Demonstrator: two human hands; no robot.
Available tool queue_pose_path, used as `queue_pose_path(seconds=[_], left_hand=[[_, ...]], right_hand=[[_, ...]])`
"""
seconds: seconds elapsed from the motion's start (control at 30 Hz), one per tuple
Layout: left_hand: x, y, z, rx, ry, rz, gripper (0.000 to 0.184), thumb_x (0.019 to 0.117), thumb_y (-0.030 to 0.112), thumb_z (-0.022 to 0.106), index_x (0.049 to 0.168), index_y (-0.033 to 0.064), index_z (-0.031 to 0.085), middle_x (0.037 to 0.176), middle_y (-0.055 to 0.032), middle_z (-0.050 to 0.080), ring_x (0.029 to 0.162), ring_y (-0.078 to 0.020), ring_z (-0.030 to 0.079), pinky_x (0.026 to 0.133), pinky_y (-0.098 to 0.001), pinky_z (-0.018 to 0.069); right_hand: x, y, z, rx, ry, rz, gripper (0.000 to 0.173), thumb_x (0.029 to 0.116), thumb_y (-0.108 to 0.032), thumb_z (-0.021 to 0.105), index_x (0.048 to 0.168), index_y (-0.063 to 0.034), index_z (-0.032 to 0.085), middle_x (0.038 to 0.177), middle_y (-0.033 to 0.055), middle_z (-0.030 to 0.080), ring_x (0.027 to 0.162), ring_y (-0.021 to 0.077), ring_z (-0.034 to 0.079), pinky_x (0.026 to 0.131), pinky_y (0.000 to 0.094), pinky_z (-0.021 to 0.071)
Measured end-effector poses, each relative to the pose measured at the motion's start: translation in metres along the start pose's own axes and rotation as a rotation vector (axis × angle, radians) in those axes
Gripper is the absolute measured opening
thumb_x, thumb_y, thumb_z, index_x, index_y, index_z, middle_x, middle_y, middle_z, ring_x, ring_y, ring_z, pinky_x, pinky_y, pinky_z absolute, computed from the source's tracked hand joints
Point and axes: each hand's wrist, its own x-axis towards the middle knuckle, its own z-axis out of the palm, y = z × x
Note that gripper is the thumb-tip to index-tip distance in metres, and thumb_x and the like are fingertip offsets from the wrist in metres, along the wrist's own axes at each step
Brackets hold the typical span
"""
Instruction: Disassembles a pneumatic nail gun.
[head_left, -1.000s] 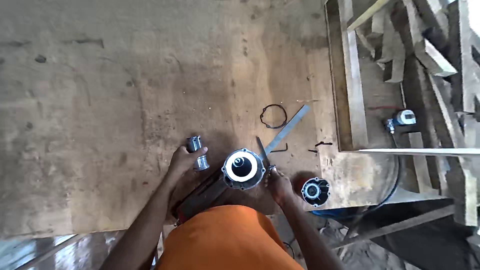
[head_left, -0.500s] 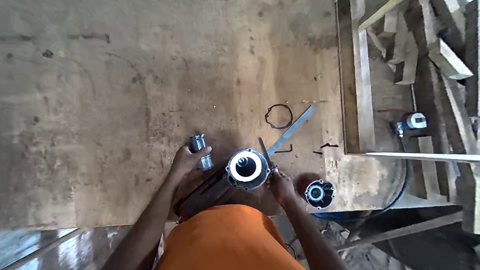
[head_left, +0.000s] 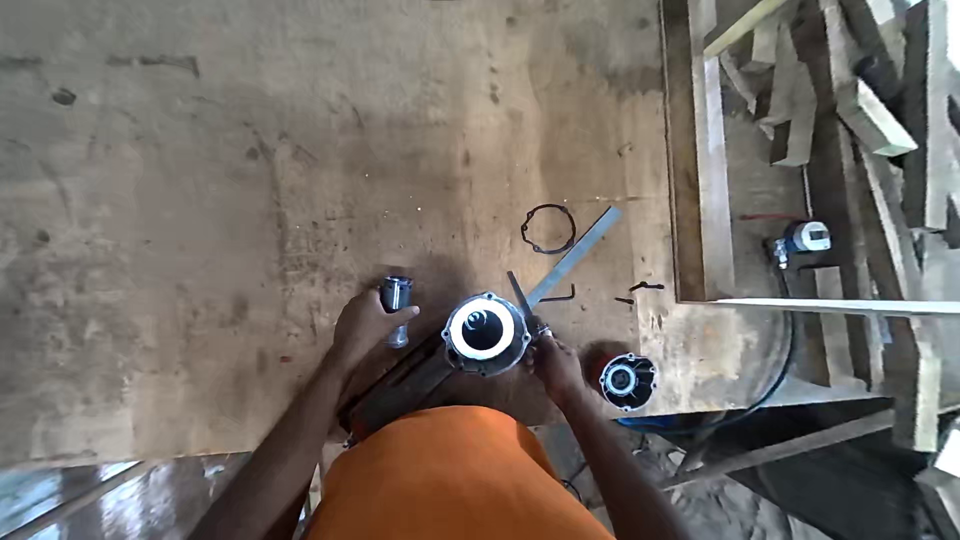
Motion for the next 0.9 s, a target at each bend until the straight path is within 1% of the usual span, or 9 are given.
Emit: queue_pose_path(seconds=[0.1, 0.3, 0.4, 0.47, 0.57, 0.63, 0.7, 0.77, 0.9], left_hand=[[0.016, -0.001, 0.019, 0.205, -0.004, 0.013, 0.091, 0.0788, 0.070, 0.074, 0.143, 0.0102, 0.051, 0.111, -0.0207, 0.071, 0.099, -0.0417, 0.070, 0.082, -0.0671, 0.0553], [0.025, 0.004, 0.032, 0.337, 0.011, 0.026, 0.104, 0.0713, 0.082, 0.070, 0.149, 0.0172, 0.046, 0.116, -0.0197, 0.070, 0.099, -0.0413, 0.071, 0.077, -0.0654, 0.0568], [0.004, 0.004, 0.016, 0.275, 0.091, 0.047, 0.098, 0.0820, 0.078, 0.065, 0.154, 0.0156, 0.043, 0.141, -0.0224, 0.058, 0.120, -0.0457, 0.062, 0.091, -0.0678, 0.0524], [-0.017, 0.002, 0.001, 0.227, 0.138, 0.093, 0.080, 0.0920, 0.066, 0.063, 0.150, 0.0130, 0.048, 0.141, -0.0189, 0.059, 0.123, -0.0401, 0.062, 0.097, -0.0638, 0.0521], [-0.066, 0.005, -0.018, 0.009, -0.042, 0.183, 0.053, 0.0990, 0.050, 0.063, 0.138, 0.0143, 0.059, 0.120, -0.0087, 0.070, 0.106, -0.0244, 0.070, 0.095, -0.0523, 0.0576], [-0.096, 0.015, -0.023, -0.151, -0.312, 0.179, 0.056, 0.0962, 0.052, 0.066, 0.138, 0.0156, 0.061, 0.117, -0.0056, 0.072, 0.105, -0.0179, 0.070, 0.096, -0.0463, 0.0584], [-0.111, 0.023, -0.013, -0.090, -0.485, 0.147, 0.073, 0.0868, 0.066, 0.069, 0.136, 0.0137, 0.062, 0.114, -0.0084, 0.072, 0.105, -0.0204, 0.070, 0.096, -0.0479, 0.0565], [-0.113, 0.031, 0.000, 0.039, -0.515, 0.108, 0.085, 0.0819, 0.073, 0.070, 0.139, 0.0113, 0.059, 0.120, -0.0131, 0.070, 0.114, -0.0269, 0.067, 0.101, -0.0534, 0.0521], [-0.107, 0.039, 0.022, 0.097, -0.564, 0.134, 0.083, 0.0839, 0.064, 0.074, 0.145, 0.0109, 0.054, 0.131, -0.0143, 0.066, 0.123, -0.0274, 0.062, 0.108, -0.0530, 0.0476]], right_hand=[[-0.001, 0.002, -0.002, 0.004, -0.009, -0.011, 0.047, 0.1118, -0.037, 0.039, 0.108, -0.0001, 0.067, 0.077, 0.0110, 0.067, 0.062, 0.0194, 0.064, 0.057, 0.0368, 0.0565], [-0.006, 0.003, -0.007, 0.050, -0.048, -0.036, 0.050, 0.1127, -0.037, 0.033, 0.110, -0.0012, 0.068, 0.081, 0.0101, 0.068, 0.062, 0.0182, 0.063, 0.055, 0.0352, 0.0551], [-0.007, 0.005, -0.011, 0.056, -0.017, -0.031, 0.049, 0.1126, -0.037, 0.034, 0.111, -0.0003, 0.067, 0.080, 0.0106, 0.069, 0.061, 0.0181, 0.063, 0.055, 0.0352, 0.0553], [-0.012, 0.004, -0.015, 0.046, -0.005, -0.013, 0.052, 0.1127, -0.040, 0.032, 0.114, -0.0012, 0.066, 0.080, 0.0095, 0.068, 0.061, 0.0176, 0.062, 0.056, 0.0356, 0.0556], [-0.018, 0.007, -0.020, 0.048, 0.008, 0.025, 0.052, 0.1125, -0.041, 0.032, 0.115, -0.0015, 0.066, 0.078, 0.0088, 0.066, 0.060, 0.0171, 0.061, 0.056, 0.0354, 0.0546], [-0.022, 0.011, -0.023, 0.030, -0.003, 0.042, 0.052, 0.1123, -0.042, 0.032, 0.118, -0.0015, 0.065, 0.079, 0.0093, 0.065, 0.061, 0.0177, 0.060, 0.057, 0.0365, 0.0539], [-0.028, 0.016, -0.024, 0.018, -0.006, 0.038, 0.052, 0.1125, -0.040, 0.031, 0.115, -0.0005, 0.065, 0.079, 0.0094, 0.066, 0.060, 0.0172, 0.060, 0.056, 0.0357, 0.0538], [-0.034, 0.020, -0.023, 0.023, -0.010, 0.037, 0.051, 0.1128, -0.038, 0.031, 0.114, 0.0006, 0.065, 0.079, 0.0094, 0.066, 0.061, 0.0171, 0.060, 0.056, 0.0352, 0.0534], [-0.046, 0.027, -0.021, 0.041, 0.008, 0.030, 0.050, 0.1127, -0.037, 0.034, 0.113, 0.0019, 0.065, 0.078, 0.0106, 0.066, 0.061, 0.0185, 0.061, 0.057, 0.0365, 0.0548]])
